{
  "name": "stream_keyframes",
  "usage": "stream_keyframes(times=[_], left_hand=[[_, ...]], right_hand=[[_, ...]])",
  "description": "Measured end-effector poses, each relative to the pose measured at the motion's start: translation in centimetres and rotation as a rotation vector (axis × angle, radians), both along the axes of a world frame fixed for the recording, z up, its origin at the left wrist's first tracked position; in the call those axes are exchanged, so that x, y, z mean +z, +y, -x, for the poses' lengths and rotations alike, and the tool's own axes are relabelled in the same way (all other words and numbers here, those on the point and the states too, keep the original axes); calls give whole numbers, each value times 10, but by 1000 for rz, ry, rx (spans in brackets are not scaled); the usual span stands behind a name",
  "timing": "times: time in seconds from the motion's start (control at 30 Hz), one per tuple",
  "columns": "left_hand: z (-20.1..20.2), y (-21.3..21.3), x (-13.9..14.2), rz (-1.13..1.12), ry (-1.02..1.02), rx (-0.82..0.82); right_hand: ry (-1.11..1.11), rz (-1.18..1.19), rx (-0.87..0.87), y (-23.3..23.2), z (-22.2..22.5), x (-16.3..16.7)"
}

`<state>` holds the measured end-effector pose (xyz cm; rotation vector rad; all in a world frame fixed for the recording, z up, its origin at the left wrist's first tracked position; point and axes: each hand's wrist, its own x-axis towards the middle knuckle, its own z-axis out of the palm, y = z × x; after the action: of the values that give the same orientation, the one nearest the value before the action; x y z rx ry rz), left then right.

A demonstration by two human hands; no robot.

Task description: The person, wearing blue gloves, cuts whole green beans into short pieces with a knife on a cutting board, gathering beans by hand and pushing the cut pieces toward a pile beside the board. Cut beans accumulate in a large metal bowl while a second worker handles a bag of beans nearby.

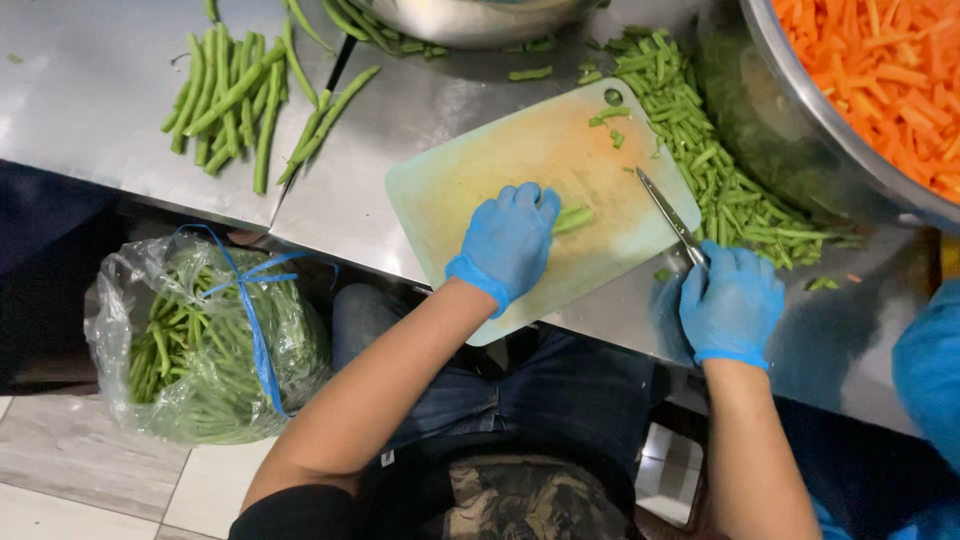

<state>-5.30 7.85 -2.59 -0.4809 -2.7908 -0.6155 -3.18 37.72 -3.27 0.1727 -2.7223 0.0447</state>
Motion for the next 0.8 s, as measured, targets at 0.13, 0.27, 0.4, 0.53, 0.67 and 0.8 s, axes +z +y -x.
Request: stream_keyframes(times=[0.13,0.27,0.4,0.53,0.67,0.8], left_hand=[[-19,-5,-1,80,75,-37],[-28,0,-1,80,11,-3],[-29,19,2,117,28,112],[-31,24,5,67,37,201],[-36,5,5,-145,-4,120],[-45,-10,-1,-290,112,30]], right_hand=[[-7,133,-69,-5,-15,1],[-185,485,46,-26,-29,-5],[-297,522,190,-57,-29,-5],[-297,444,176,-76,-27,7],[-308,388,72,-82,-34,14],[-393,327,43,-88,-39,12]])
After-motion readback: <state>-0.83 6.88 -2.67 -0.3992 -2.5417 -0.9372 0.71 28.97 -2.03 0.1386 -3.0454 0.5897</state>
